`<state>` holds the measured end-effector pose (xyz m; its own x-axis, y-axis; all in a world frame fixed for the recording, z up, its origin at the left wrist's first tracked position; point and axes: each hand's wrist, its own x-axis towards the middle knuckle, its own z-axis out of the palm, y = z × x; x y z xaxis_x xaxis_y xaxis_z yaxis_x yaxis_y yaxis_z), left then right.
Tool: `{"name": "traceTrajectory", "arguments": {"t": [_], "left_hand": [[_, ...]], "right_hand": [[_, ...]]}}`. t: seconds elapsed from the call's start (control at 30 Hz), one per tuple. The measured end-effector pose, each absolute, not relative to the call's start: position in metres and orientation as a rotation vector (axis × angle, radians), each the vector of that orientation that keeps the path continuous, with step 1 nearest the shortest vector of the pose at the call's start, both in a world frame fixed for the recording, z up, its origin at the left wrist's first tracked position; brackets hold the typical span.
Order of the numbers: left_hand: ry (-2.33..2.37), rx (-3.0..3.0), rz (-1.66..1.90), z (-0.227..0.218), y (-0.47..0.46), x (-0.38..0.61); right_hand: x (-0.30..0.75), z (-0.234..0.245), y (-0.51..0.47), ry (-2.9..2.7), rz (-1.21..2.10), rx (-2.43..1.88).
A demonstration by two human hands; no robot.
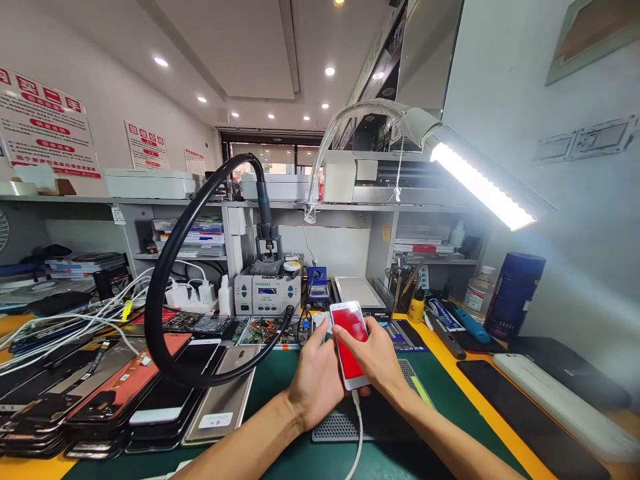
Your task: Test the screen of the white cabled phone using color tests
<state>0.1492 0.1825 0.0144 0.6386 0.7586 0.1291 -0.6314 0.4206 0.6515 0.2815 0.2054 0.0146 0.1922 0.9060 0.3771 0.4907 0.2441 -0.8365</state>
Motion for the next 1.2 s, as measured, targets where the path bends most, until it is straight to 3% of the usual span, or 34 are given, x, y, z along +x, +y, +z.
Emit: {"name": "traceTrajectory", "arguments": {"t": [0.57,1.2], "left_hand": [[0.188,0.705,0.892,0.013,0.181,0.146],[0.201,0.729,0.892,0.015,0.175,0.152]], "right_hand": [[0.291,0.008,0.215,-1.419,0.665,-1.255],[0.294,0.012,0.215,-1.472,0.595,-1.207]]}}
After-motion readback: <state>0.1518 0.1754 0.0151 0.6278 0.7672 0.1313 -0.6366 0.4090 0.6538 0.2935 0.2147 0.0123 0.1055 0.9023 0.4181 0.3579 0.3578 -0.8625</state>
